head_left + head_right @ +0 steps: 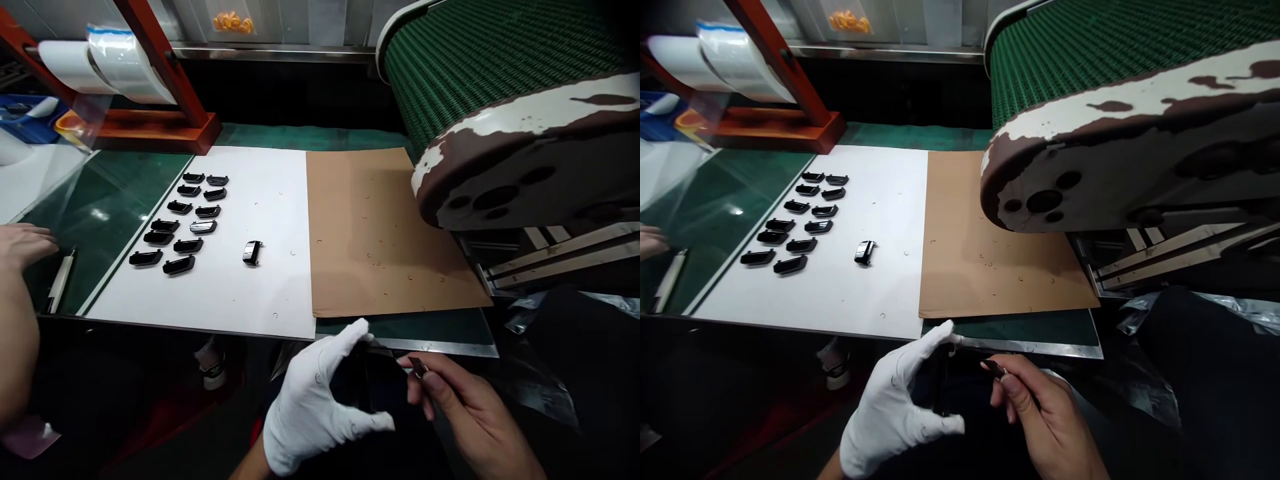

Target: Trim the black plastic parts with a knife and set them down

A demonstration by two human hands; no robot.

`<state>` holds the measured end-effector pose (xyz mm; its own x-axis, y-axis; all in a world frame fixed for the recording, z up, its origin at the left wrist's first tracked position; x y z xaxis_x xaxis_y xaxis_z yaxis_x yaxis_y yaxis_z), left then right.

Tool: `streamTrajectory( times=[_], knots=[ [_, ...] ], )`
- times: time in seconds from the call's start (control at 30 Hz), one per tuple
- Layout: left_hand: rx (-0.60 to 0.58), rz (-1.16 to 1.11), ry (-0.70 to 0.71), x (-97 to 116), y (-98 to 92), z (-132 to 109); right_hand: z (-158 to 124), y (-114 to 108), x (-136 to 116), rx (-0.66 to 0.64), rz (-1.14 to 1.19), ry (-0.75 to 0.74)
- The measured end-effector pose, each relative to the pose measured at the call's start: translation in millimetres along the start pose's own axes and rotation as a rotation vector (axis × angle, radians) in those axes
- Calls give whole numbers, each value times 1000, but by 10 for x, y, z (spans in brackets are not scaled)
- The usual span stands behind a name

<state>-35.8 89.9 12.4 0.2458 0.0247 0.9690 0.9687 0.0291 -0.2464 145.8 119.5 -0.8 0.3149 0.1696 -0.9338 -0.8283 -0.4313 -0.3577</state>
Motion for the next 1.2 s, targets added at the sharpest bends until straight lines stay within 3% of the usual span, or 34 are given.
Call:
streamTrajectory(
  times=[0.23,0.4,0.57,0.93,1.2],
  knots=[
    [-13,-56,-49,39,68,-36,103,20,-394,-200,-329,-205],
    [-8,-24,-32,135,112,-77,150,171,-482,-316,-522,-298],
    [-30,2,1,204,121,-111,160,184,-565,-293,-593,-413],
    [-39,-14,-5,251,140,-89,126,203,-575,-276,-588,-453],
    [-16,74,20,316,112,-81,129,215,-610,-163,-647,-539]
  ],
)
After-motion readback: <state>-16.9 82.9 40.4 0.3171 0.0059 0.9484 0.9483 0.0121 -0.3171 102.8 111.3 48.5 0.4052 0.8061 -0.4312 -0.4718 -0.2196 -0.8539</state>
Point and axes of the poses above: each hand's wrist, its own z-axis towards the middle knuckle, its own y-axis out of the palm, x = y × z, the point moved 7 cm from there along z, towards the middle knuckle, and after that the axes turned 13 degrees about -y, right-handed, at the moved point
